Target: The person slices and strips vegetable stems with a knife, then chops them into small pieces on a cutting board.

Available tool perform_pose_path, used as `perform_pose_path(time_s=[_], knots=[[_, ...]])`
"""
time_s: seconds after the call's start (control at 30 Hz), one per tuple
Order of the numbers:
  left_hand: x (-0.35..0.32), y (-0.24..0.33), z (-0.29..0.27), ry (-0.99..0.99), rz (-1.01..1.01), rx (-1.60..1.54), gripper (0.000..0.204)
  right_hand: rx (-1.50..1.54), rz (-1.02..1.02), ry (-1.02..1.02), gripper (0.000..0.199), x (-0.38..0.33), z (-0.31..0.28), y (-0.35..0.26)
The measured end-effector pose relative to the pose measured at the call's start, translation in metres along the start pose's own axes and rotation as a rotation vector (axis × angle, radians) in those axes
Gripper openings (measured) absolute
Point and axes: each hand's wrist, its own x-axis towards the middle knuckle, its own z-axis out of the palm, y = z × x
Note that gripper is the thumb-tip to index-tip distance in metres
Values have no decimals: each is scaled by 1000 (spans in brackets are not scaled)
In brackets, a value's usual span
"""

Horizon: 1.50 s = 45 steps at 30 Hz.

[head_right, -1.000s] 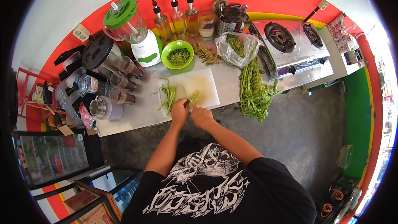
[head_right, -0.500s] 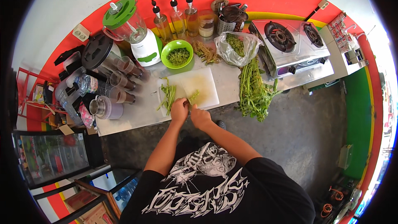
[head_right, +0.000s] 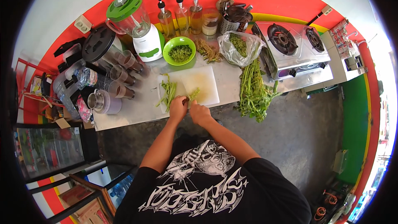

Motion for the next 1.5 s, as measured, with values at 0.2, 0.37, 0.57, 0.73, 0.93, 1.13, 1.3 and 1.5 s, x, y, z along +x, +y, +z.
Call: perform_pose_path(time_s=[0.2,0.37,0.57,0.73,0.93,1.13,1.3,1.5], knots=[[-2,-1,3,55,20,-16,5,-14,35,0,29,-4,12,-3],[-1,-3,1,20,29,-57,3,-6,29,7,28,7,4,-4],[-2,-3,0,50,18,-40,4,-65,33,85,24,-5,22,-8],[-1,1,0,32,8,-16,6,12,54,135,25,15,21,-9],[-9,-11,9,83,19,-22,5,-56,24,180,23,7,23,9],[5,-2,22,90,-9,46,5,-3,123,194,31,12,11,47],[17,4,32,75,26,38,6,65,145,222,33,7,2,60],[20,12,29,82,83,27,9,100,60,207,32,0,-6,48]])
